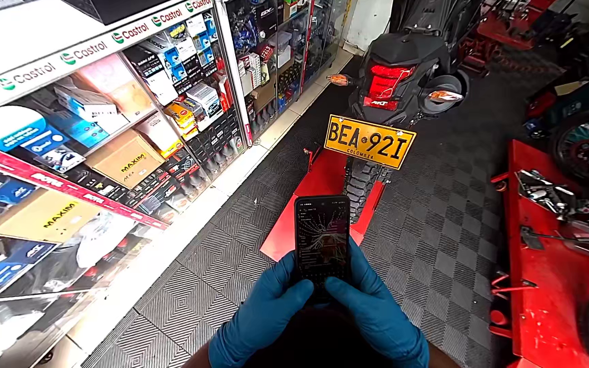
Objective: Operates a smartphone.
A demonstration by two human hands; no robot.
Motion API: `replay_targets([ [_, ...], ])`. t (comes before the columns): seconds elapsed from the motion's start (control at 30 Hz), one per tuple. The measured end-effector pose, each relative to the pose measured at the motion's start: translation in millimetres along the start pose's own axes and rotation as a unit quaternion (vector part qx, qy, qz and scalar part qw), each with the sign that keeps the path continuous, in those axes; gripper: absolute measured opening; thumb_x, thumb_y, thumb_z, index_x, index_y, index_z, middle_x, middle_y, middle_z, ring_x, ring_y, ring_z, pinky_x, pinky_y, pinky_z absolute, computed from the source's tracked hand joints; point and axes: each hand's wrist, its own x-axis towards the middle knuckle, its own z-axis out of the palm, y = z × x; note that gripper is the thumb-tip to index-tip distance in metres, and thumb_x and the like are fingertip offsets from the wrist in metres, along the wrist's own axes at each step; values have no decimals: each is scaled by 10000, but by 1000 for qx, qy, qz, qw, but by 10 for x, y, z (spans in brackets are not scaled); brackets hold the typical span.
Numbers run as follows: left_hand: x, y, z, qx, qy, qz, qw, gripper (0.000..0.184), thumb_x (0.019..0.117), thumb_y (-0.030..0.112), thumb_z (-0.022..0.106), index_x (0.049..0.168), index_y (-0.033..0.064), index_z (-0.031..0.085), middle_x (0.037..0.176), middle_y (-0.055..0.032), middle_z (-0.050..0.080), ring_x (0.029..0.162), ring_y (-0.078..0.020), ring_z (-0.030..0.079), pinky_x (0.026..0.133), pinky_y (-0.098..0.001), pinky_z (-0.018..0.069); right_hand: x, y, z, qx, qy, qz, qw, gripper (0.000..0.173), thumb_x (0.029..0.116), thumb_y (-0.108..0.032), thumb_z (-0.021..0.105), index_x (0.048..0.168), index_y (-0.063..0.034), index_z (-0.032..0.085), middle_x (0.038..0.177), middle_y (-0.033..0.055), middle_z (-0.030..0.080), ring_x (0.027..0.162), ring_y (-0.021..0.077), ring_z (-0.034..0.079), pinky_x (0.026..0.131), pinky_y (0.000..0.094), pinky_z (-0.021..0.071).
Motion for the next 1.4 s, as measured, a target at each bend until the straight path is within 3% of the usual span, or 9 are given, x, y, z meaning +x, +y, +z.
replay_targets([
  [0.23,4,34,47,-12,32,-15,999,319,996,55,597,1314,21,589,1112,-106,729,999,-188,720,906,-352,602,17,22,4,-14,-16,-3,1000,882,890,119,614,1624,-124,188,1312,199,611,1117,309,670,955,462,580],
  [0.5,-19,24,25,-25,30,-17,999,337,985,61,617,1318,18,587,1137,-114,725,1025,-204,720,916,-372,604,-17,33,-36,0,-33,1,999,747,961,81,464,1627,-139,208,1361,194,579,1155,311,650,959,483,574],
  [0.67,-26,26,37,-19,33,-21,999,318,996,34,591,1312,10,583,1129,-113,725,1020,-197,719,918,-358,601,-28,8,-14,-7,-43,0,999,835,925,107,516,1636,-123,142,1389,198,561,1189,318,635,987,487,561],
  [0.77,-32,35,44,-16,36,-24,999,329,985,53,616,1311,19,586,1124,-103,729,1015,-190,720,914,-351,602,-17,5,20,-9,-28,2,1000,881,898,112,606,1627,-125,172,1350,202,589,1161,320,650,982,481,565],
  [0.9,-37,38,34,-9,27,-21,999,332,982,60,618,1310,21,590,1118,-101,729,1007,-195,721,906,-359,604,-9,9,29,-27,-11,7,1000,894,888,117,621,1629,-140,192,1333,195,605,1134,316,665,963,466,581],
  [1.17,-48,54,31,-1,26,-17,1000,328,993,80,609,1317,29,589,1130,-96,728,1033,-180,713,929,-349,593,-37,-4,-15,-5,-40,7,999,816,933,80,516,1636,-143,167,1382,195,567,1186,316,634,986,489,559],
  [1.4,-61,34,-58,-6,-20,-14,1000,371,988,41,545,1358,51,582,1192,-77,712,1080,-169,695,957,-358,578,-38,-13,-44,-15,-36,9,999,709,987,39,457,1628,-154,222,1364,196,576,1167,320,642,954,486,575],
])
